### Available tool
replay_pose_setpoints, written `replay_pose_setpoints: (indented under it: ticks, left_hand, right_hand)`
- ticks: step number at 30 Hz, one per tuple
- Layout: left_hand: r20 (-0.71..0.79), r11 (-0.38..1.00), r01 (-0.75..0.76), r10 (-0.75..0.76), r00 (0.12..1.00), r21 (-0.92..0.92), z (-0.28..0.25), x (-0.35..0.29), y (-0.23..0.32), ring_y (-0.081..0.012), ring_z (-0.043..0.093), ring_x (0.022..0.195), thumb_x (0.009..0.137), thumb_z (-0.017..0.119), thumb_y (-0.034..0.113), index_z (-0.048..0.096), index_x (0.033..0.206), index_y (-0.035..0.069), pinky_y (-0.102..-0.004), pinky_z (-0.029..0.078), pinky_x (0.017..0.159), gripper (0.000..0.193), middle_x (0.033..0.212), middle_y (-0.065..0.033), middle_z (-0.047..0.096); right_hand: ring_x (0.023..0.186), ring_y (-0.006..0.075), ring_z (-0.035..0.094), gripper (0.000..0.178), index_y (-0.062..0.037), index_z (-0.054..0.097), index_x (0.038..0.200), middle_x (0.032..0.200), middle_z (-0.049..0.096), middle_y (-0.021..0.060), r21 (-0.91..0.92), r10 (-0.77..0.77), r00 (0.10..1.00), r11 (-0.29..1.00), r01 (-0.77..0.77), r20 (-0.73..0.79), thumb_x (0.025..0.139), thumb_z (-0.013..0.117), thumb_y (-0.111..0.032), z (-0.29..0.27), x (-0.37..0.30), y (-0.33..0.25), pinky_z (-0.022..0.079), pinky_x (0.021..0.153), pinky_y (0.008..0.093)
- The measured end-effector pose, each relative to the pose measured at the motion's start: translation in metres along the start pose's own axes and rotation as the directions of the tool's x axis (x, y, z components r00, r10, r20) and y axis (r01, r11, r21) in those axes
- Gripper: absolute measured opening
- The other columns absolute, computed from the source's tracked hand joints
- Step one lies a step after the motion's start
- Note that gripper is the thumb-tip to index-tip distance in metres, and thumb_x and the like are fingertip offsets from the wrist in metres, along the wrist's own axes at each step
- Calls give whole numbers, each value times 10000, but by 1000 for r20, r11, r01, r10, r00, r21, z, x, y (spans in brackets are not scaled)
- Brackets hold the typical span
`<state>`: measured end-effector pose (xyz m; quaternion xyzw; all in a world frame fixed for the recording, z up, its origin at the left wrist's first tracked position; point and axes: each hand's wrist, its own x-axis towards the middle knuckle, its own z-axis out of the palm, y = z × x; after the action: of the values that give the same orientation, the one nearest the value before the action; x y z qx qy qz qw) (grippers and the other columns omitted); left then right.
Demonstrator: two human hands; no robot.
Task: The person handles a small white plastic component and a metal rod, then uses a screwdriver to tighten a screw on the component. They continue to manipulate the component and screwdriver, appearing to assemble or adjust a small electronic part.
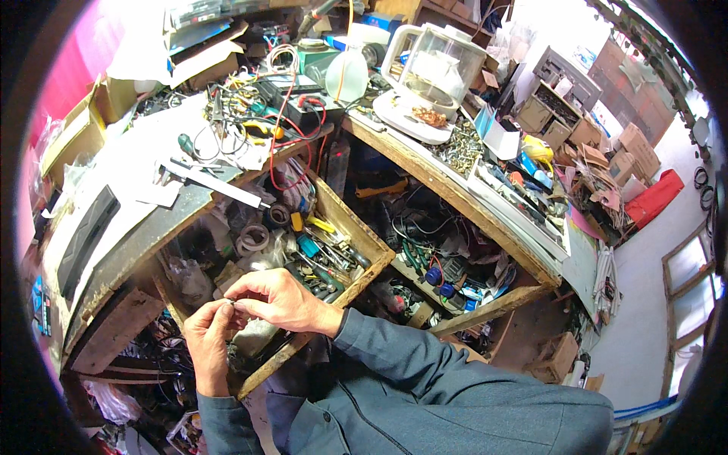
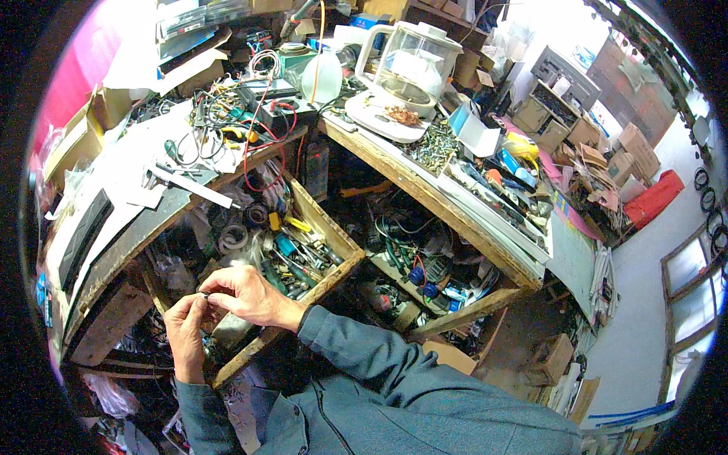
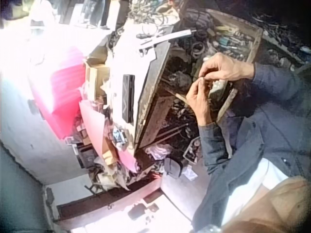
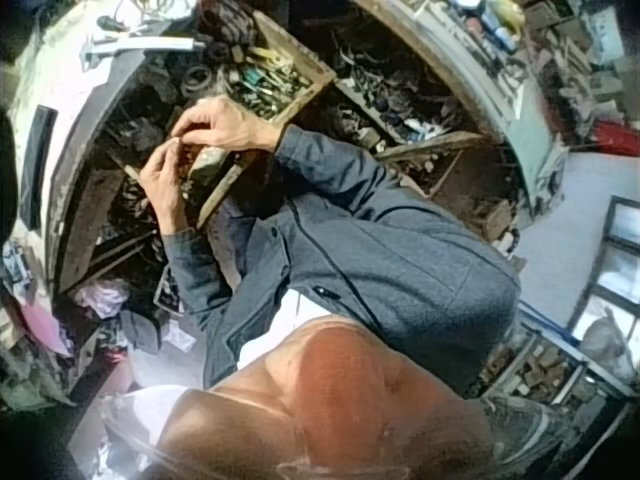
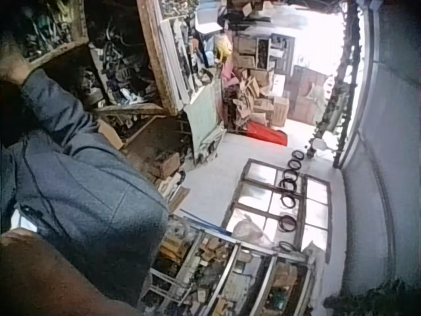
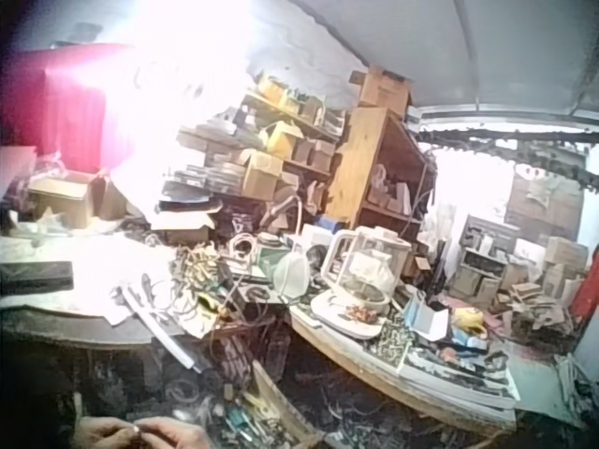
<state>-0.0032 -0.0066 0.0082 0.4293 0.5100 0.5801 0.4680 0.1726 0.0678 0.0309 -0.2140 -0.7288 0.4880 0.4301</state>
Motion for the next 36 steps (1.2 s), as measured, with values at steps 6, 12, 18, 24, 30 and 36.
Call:
replay_pose_setpoints:
  ticks: [6, 12, 18, 24, 30, 36]
  left_hand:
    - [4, 999, 0, 0, 1000, -49, 1, 2, -1, -90, 641, 715, 947, 662, 98, 710, 1019, -4, -227, 513, 653, 134, 836, -35, 708]
    - [-24, 1000, 3, -4, 1000, -18, 1, 4, 4, -91, 644, 720, 918, 679, 47, 709, 1037, -13, -224, 527, 660, 137, 869, -41, 706]
    - [8, 991, -13, 12, 1000, 134, 3, 4, 12, -119, 653, 776, 943, 650, 133, 721, 1055, -23, -250, 534, 712, 205, 896, -49, 711]
    - [41, 994, 38, -34, 999, -104, -4, 0, -4, -93, 649, 760, 940, 676, 96, 721, 1105, -3, -236, 531, 694, 197, 879, -36, 720]
    - [39, 992, 33, -29, 999, -121, -4, 0, -2, -89, 647, 752, 944, 682, 110, 717, 1119, 0, -232, 531, 694, 210, 887, -40, 724]
    - [66, 991, 26, -17, 998, -133, -6, 4, -5, -91, 653, 758, 947, 678, 115, 710, 1127, -1, -229, 532, 691, 216, 896, -40, 725]
  right_hand:
    - [813, 280, 663, 111, -8, 694, 910, 859, 695, 132, -111, -36, 999, 993, 33, -27, 865, 683, -109, -3, 1, 2, 508, 754, 372]
    - [798, 233, 668, 127, 3, 683, 893, 841, 692, 125, -73, 10, 999, 997, -13, -53, 857, 707, -116, -3, 3, 5, 518, 727, 346]
    - [774, 176, 669, 124, 13, 703, 896, 850, 702, 102, -56, 79, 995, 995, -83, -56, 856, 720, -102, 0, 2, 8, 535, 714, 318]
    - [757, 73, 663, 113, -7, 701, 969, 867, 713, 32, 129, 267, 963, 956, -262, -22, 866, 740, -32, 6, -4, 4, 540, 680, 217]
    - [777, 89, 673, 145, 1, 696, 1005, 887, 707, 38, 186, 238, 971, 954, -237, 14, 863, 730, -2, 7, -1, 6, 557, 714, 227]
    - [787, 99, 673, 228, -2, 698, 1088, 907, 693, 52, 76, 83, 995, 993, -87, 56, 862, 727, -1, 4, 1, 12, 558, 715, 232]
